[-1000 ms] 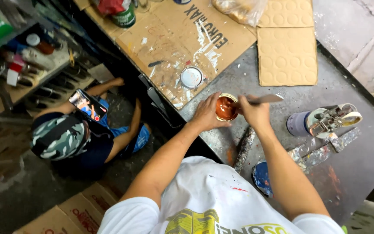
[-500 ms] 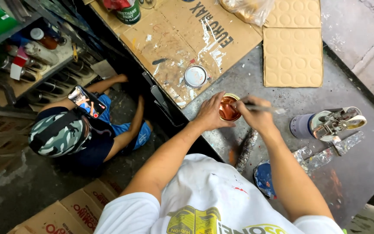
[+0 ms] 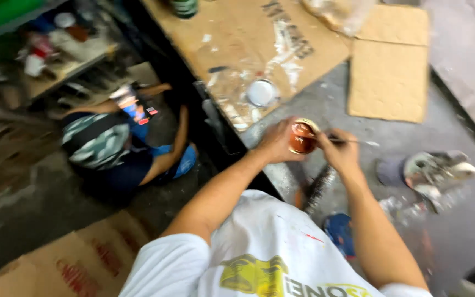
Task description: Mixing paint in a small can using a metal spatula.
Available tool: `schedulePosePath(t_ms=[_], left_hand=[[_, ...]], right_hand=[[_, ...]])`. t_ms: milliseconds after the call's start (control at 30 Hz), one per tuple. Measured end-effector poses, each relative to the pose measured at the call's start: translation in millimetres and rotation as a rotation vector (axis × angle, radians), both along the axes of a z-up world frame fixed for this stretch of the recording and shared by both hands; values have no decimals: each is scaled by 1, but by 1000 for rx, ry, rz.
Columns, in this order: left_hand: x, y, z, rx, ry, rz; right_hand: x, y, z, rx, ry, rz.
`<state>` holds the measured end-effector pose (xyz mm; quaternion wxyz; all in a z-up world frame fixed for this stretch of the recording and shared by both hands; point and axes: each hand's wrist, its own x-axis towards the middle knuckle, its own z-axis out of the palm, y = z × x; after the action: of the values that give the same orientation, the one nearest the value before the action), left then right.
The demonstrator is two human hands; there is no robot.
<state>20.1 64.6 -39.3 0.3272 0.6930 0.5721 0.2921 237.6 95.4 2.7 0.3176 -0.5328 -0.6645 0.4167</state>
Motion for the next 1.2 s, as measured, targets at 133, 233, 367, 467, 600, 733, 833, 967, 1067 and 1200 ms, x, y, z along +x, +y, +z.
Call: schedulePosePath(t_ms=[133, 233, 367, 467, 600, 733, 833, 967, 1067, 1200], left_hand=[[4, 0, 1, -98, 16, 63], [3, 2, -17, 130, 17, 53], [15, 6, -21, 51, 22, -23], [14, 6, -25, 62, 21, -10], [12, 2, -21, 60, 12, 3], [14, 6, -25, 42, 22, 9], [15, 6, -26, 70, -6, 9], [12, 5, -23, 50, -5, -16], [10, 4, -21, 110, -24, -28], [2, 3, -1, 54, -71, -48]], right_hand=[[12, -8, 22, -77, -102, 47], [-1, -9, 42, -42, -201, 24], [-12, 0, 51, 146, -294, 98], [-16, 16, 38, 152, -304, 124], [-15, 27, 28, -26, -99, 23], [-20, 5, 48, -181, -14, -149], [-2, -4, 38, -141, -69, -113], [9, -8, 39, -112, -36, -26], [4, 6, 33, 111, -156, 101], [-3, 27, 8, 212, -279, 83]])
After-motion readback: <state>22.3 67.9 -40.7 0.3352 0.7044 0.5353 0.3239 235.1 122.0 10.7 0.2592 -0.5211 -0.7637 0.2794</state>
